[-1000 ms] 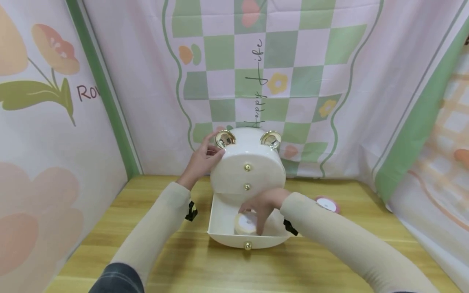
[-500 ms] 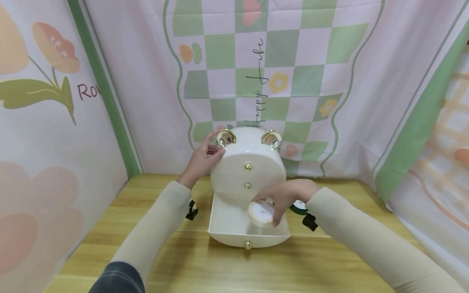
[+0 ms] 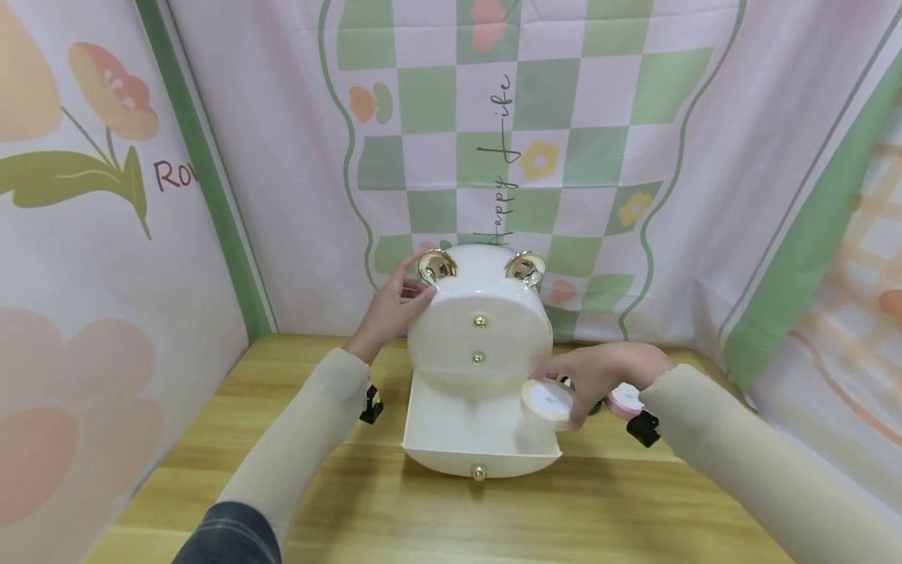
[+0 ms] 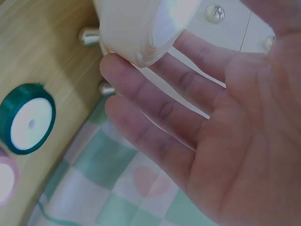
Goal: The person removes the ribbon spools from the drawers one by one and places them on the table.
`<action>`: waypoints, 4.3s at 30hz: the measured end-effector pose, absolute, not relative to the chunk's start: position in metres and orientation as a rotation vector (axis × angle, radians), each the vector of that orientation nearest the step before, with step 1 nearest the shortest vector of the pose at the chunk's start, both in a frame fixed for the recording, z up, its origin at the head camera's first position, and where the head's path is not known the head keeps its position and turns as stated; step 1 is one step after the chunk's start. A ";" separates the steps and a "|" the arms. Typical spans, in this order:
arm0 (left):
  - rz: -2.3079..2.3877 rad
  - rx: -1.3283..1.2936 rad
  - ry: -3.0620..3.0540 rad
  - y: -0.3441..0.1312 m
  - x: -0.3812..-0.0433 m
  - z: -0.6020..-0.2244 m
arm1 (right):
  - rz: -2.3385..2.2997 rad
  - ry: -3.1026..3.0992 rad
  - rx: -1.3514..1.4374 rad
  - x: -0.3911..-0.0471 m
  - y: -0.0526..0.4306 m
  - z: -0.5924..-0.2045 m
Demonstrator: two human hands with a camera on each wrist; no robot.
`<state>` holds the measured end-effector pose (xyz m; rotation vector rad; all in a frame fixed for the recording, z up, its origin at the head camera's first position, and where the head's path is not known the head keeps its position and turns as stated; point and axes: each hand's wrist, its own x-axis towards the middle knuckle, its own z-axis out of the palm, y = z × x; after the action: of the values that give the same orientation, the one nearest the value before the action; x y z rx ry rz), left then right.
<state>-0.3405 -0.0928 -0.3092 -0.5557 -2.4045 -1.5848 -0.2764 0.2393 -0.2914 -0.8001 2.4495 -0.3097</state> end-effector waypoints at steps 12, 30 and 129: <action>-1.585 -0.574 -2.395 -0.093 -0.341 -0.310 | -0.526 2.430 -0.706 -0.272 0.288 -0.302; -1.577 -0.539 -2.412 -0.092 -0.340 -0.310 | -0.525 2.680 -0.631 -0.278 0.329 -0.379; -1.572 -0.529 -2.429 -0.092 -0.344 -0.310 | -0.809 2.531 -1.315 -0.198 0.194 -0.374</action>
<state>-0.3438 -0.0921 -0.3098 -0.5288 -2.4291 -1.5723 -0.1984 0.1939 -0.3739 -1.3148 2.5312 -0.8086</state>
